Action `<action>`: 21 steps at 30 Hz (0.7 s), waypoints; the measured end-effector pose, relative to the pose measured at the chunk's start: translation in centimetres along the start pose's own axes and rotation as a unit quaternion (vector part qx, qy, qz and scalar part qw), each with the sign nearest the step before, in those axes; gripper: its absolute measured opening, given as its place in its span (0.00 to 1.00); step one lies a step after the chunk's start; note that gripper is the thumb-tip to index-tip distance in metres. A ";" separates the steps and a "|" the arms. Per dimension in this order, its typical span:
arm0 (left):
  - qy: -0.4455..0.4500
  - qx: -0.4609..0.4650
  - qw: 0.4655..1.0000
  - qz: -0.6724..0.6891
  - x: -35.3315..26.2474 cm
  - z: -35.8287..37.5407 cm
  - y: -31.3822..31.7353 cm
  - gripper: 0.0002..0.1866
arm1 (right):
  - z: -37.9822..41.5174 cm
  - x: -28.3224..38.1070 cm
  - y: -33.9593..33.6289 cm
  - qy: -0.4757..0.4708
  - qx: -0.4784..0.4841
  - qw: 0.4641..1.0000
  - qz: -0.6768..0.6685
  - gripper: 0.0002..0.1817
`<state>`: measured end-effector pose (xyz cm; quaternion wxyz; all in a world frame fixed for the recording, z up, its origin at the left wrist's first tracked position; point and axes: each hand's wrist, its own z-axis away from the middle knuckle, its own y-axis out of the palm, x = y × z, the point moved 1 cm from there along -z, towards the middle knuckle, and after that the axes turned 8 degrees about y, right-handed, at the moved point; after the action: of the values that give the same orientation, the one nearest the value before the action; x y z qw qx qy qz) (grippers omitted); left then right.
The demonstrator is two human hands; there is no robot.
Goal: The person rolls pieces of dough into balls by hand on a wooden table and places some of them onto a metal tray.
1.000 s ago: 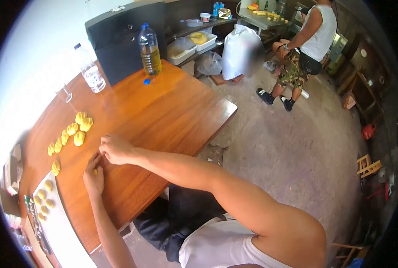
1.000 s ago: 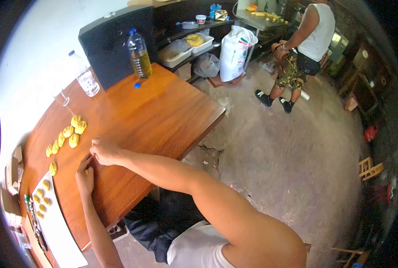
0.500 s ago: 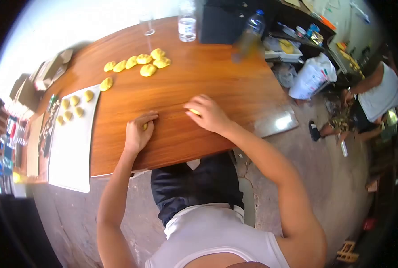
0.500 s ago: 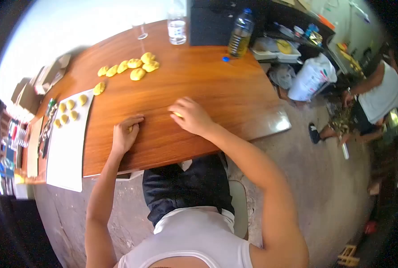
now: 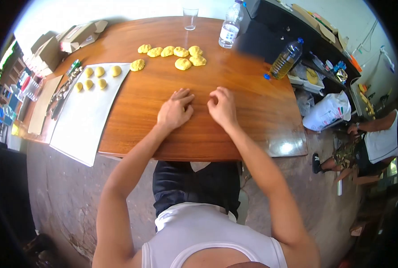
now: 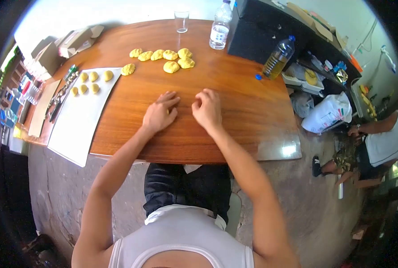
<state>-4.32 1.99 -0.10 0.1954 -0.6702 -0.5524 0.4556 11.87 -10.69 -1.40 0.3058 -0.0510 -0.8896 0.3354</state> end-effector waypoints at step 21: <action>0.035 0.034 0.998 0.038 -3.2 7.4 -5.3 0.22 | 5.8 2.2 -8.4 -0.157 0.210 0.962 -0.080 0.17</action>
<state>-13.39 -1.03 1.44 0.2193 -0.6992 -0.5038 0.4575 7.70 -19.81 1.58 0.1916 0.1393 -0.8370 0.4932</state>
